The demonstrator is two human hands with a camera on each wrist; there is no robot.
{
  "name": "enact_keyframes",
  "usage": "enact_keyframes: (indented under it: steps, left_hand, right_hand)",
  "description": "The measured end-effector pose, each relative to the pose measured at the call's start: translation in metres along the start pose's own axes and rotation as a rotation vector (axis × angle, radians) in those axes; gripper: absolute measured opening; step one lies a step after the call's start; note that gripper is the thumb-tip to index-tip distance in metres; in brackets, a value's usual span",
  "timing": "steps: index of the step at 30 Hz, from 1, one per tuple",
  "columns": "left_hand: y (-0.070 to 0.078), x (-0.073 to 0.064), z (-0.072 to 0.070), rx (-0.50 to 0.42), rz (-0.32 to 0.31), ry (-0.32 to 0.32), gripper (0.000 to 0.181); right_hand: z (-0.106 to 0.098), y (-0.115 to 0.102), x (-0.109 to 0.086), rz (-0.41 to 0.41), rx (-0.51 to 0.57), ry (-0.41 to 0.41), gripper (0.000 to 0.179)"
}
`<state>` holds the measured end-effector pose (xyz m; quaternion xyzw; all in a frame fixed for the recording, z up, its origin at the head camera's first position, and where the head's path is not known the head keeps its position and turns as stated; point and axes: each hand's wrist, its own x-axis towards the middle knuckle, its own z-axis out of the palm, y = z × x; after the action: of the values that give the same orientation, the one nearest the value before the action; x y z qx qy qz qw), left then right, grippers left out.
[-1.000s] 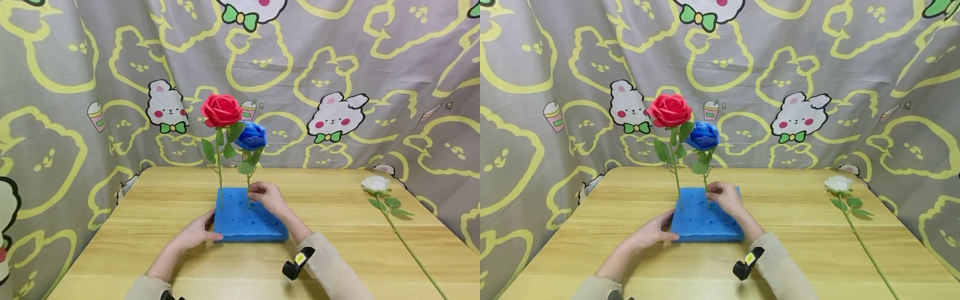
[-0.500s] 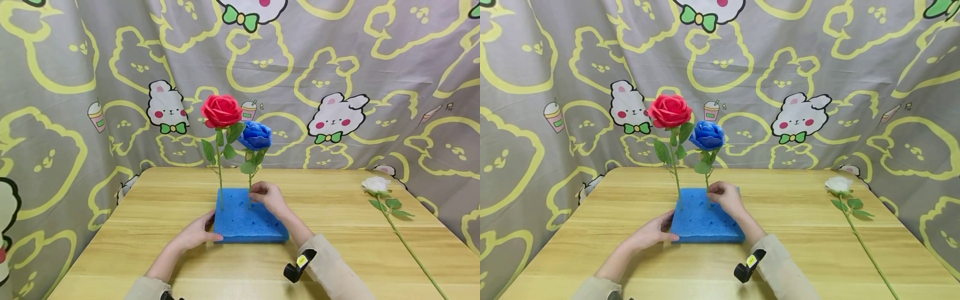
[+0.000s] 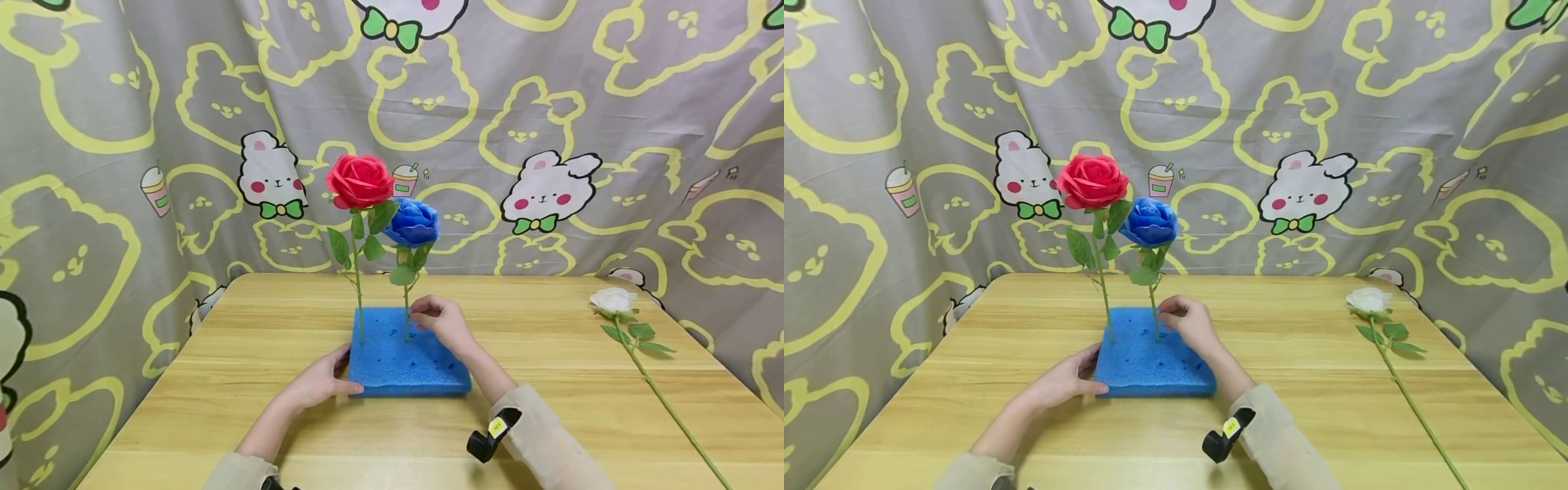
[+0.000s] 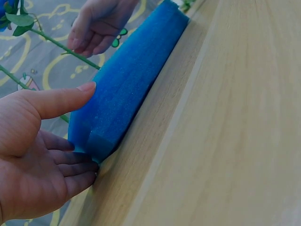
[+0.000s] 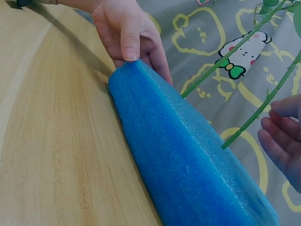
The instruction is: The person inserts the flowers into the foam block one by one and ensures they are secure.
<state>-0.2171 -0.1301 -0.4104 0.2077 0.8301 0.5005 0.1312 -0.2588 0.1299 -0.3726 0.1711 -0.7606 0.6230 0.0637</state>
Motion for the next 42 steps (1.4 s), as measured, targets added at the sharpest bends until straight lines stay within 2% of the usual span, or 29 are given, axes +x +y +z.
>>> enact_keyframes:
  steps: [10,17,27,36,39,42]
  left_hand:
    - [0.000,0.000,0.001,-0.011,-0.015,-0.001,0.094]
    - [0.000,0.002,0.002,-0.003,-0.010,0.010,0.093]
    - [0.003,0.001,0.002,0.009,-0.022,0.014,0.094]
    - [0.002,0.000,0.002,0.012,-0.026,0.015,0.094]
    - [0.002,0.000,0.002,0.013,-0.029,0.018,0.094]
    - [0.003,-0.001,0.002,0.009,-0.037,0.022,0.094]
  right_hand:
    - [-0.014,0.003,-0.005,0.027,0.044,0.027,0.022]
    - [-0.031,0.005,-0.011,0.057,0.045,0.056,0.025]
    - [-0.073,0.007,-0.029,0.054,0.004,0.095,0.032]
    - [-0.115,0.006,-0.055,0.047,-0.049,0.130,0.039]
    - [-0.130,0.007,-0.064,0.023,-0.044,0.157,0.032]
    - [-0.146,0.008,-0.073,-0.001,0.008,0.182,0.015]
